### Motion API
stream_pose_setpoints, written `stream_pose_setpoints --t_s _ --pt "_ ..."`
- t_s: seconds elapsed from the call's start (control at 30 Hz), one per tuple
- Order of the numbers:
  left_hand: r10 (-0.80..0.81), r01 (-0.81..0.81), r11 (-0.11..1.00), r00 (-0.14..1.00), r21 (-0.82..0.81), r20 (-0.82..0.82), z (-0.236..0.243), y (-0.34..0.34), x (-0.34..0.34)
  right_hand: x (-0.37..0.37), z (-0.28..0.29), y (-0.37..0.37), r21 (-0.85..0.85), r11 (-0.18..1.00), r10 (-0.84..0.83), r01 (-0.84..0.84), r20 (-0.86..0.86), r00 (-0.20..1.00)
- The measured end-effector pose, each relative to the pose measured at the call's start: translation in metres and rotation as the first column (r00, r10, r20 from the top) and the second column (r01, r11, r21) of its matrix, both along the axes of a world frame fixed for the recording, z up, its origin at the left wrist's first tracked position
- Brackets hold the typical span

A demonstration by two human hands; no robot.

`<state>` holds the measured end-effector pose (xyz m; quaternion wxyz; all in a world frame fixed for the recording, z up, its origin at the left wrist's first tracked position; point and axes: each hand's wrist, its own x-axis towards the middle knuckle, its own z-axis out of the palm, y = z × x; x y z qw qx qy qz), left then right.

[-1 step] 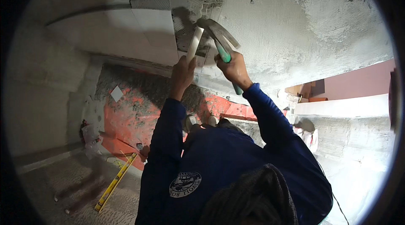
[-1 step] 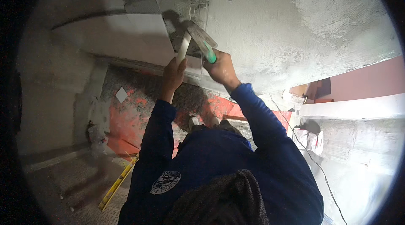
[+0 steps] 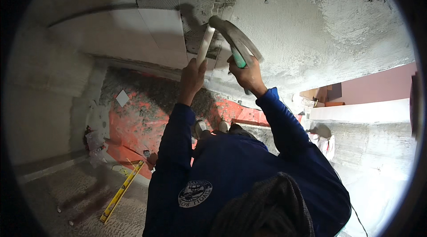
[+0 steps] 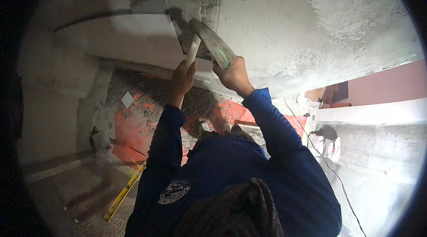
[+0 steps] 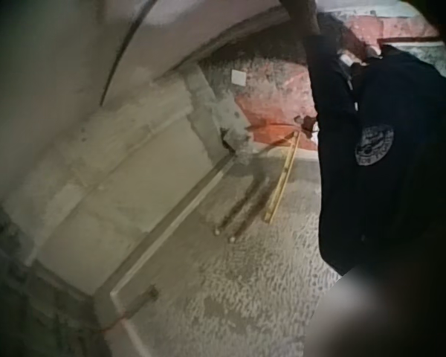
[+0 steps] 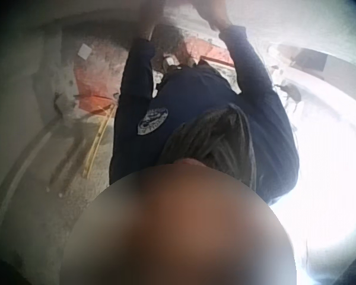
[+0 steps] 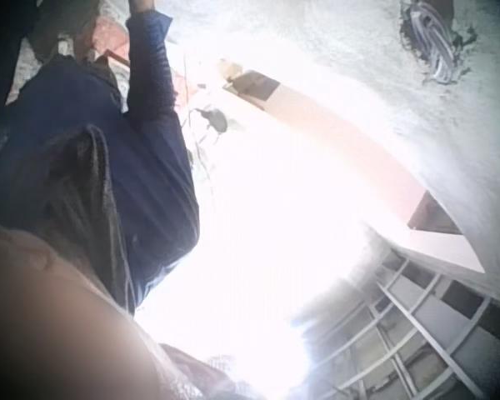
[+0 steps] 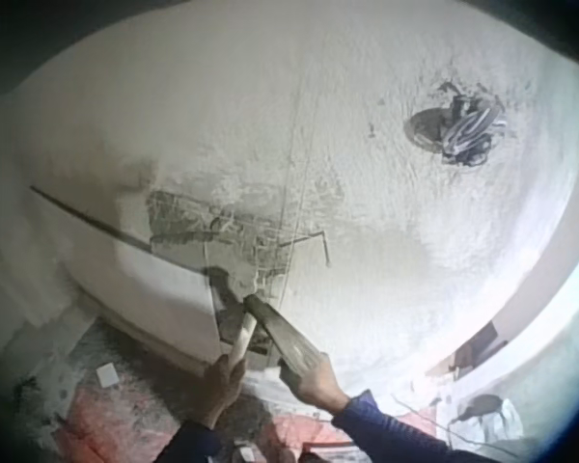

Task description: The person installs white ceramic tiles on a wall using a hammer and a white plastic tile float. They repeatedly tap the float to seat each tile into the mortar, adjust positions, and check alignment along the grout lines.

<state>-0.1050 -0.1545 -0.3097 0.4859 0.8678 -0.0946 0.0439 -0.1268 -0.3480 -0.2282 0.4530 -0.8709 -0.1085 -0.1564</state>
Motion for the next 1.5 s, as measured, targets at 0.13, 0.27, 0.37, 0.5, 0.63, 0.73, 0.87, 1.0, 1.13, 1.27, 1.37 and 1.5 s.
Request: stream_pose_setpoints --t_s 0.13,0.27,0.37,0.5,0.63,0.73,0.87,1.0,1.13,1.27,1.37,1.5 --pt "-0.003 0.003 1.0 0.999 0.001 0.041 -0.012 0.003 0.002 0.009 0.006 -0.002 0.099 0.989 -0.024 0.112 -0.634 0.773" --pt "-0.002 0.003 1.0 0.998 0.011 -0.06 -0.015 0.005 0.01 0.017 0.004 0.003 0.091 0.994 -0.025 0.053 -0.284 0.958" --pt "-0.023 0.023 1.0 1.0 -0.008 -0.003 -0.014 0.007 0.016 0.021 0.007 0.003 -0.108 0.994 0.075 -0.033 0.413 0.908" --pt "-0.045 0.044 0.999 0.998 -0.007 -0.037 -0.013 0.012 0.017 0.017 0.013 0.0 0.108 0.99 -0.042 0.092 -0.401 0.915" --pt "-0.032 0.033 0.999 0.998 0.011 -0.051 -0.008 0.01 0.013 0.016 0.013 0.0 -0.021 0.999 0.042 -0.038 0.264 0.963" --pt "-0.033 0.036 0.998 0.998 0.05 -0.06 0.007 0.01 0.013 0.019 0.013 -0.001 -0.033 0.999 -0.037 0.034 -0.107 0.994" --pt "-0.219 0.183 0.976 0.857 -0.122 -0.466 0.044 0.038 0.039 0.01 0.022 -0.01 0.277 0.96 0.099 0.034 -0.452 0.886" --pt "-0.236 0.214 0.972 0.859 -0.099 -0.454 0.051 0.069 0.044 -0.023 0.038 -0.019 0.432 0.901 0.149 0.028 -0.371 0.916" --pt "-0.168 0.143 0.985 0.93 -0.1 -0.328 0.029 0.059 0.026 -0.048 0.05 -0.017 0.44 0.896 0.136 -0.066 -0.131 0.982" --pt "-0.024 0.028 0.992 0.999 0.125 -0.031 0.009 0.019 0.012 -0.065 0.053 -0.011 0.463 0.886 0.028 0.005 -0.063 0.998" --pt "0.111 -0.096 0.957 0.993 0.274 -0.041 -0.001 -0.005 0.005 -0.056 0.037 -0.004 0.531 0.847 -0.01 -0.016 0.046 0.999" --pt "0.092 -0.095 0.973 0.995 0.209 0.023 -0.003 -0.01 0.002 0.001 -0.005 0.005 0.168 0.983 -0.115 0.078 0.221 0.968"
